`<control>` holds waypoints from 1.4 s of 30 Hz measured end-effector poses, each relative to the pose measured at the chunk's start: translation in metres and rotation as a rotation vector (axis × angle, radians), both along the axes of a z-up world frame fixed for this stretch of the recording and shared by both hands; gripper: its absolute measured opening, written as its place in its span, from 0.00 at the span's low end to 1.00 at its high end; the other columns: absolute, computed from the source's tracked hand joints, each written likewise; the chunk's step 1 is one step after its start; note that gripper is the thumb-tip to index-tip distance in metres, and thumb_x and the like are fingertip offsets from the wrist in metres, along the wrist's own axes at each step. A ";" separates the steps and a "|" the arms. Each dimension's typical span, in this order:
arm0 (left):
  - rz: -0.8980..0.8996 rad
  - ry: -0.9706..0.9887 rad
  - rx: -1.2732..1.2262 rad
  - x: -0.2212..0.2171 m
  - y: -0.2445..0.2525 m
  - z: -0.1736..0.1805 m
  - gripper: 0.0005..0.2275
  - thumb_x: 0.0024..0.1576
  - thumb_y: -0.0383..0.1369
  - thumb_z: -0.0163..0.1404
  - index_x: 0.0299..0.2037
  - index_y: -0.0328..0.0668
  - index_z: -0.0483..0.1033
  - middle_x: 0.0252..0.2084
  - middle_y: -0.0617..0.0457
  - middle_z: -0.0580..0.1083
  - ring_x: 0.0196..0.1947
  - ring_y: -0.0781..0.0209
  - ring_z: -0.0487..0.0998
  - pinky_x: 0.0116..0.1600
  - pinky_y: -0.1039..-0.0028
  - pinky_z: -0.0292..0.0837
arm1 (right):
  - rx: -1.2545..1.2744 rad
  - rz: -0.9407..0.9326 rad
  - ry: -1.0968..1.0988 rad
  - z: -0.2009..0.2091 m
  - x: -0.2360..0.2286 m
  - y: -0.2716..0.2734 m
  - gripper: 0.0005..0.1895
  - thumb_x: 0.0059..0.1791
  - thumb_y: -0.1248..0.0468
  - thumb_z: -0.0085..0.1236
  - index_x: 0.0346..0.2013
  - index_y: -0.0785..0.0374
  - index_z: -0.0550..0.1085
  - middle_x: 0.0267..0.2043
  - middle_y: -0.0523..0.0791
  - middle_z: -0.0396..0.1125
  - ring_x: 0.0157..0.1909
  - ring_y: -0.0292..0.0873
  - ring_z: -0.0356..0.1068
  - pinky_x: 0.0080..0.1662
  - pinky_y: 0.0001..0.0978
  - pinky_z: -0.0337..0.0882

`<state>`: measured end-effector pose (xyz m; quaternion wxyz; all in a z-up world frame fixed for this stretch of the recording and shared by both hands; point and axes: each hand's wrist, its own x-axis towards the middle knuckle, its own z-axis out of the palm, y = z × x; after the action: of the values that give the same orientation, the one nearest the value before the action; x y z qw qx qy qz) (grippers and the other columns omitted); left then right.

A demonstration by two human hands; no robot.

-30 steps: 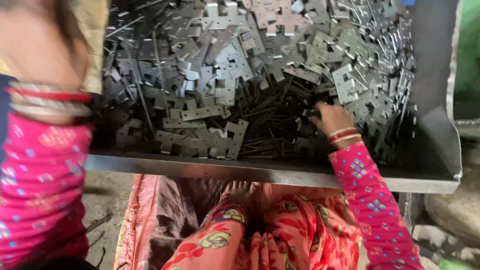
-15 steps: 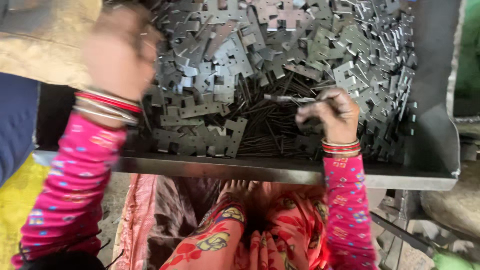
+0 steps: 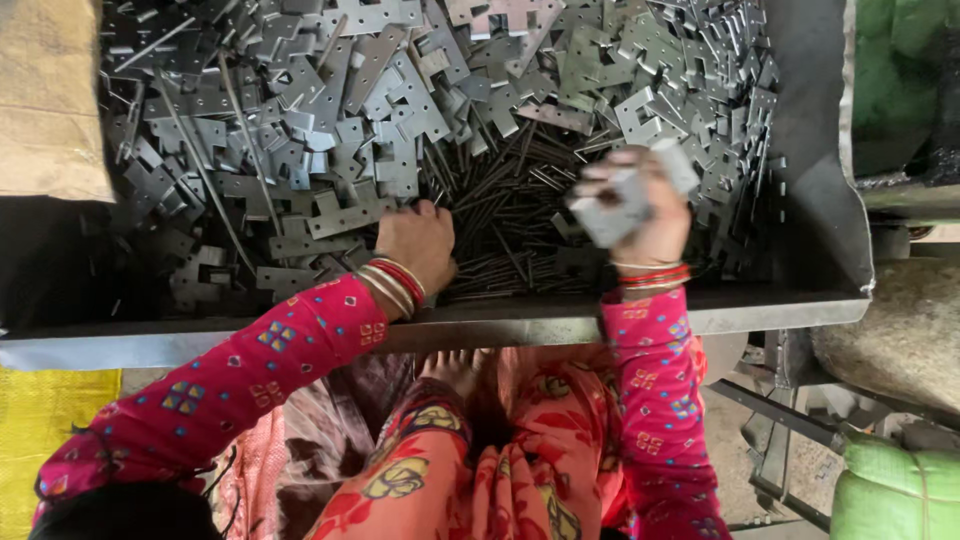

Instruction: The person sorts small metal brackets and rods from a mixed pile in a metal tray, separating the two types by hand and moving them to opposite sides of the tray.

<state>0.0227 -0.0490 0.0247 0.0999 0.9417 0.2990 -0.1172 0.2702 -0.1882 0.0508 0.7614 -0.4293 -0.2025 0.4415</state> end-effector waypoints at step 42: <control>0.205 -0.963 -0.680 -0.018 0.034 -0.004 0.19 0.61 0.33 0.56 0.56 0.24 0.70 0.44 0.39 0.78 0.44 0.51 0.80 0.47 0.67 0.75 | -0.346 0.383 -0.710 -0.045 -0.082 0.072 0.28 0.65 0.45 0.46 0.65 0.67 0.67 0.58 0.55 0.67 0.55 0.51 0.66 0.55 0.45 0.75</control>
<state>0.0047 -0.0150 0.0205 0.5308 0.7705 0.2553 0.2439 0.1885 -0.1165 0.0054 0.4658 -0.6304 -0.4505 0.4274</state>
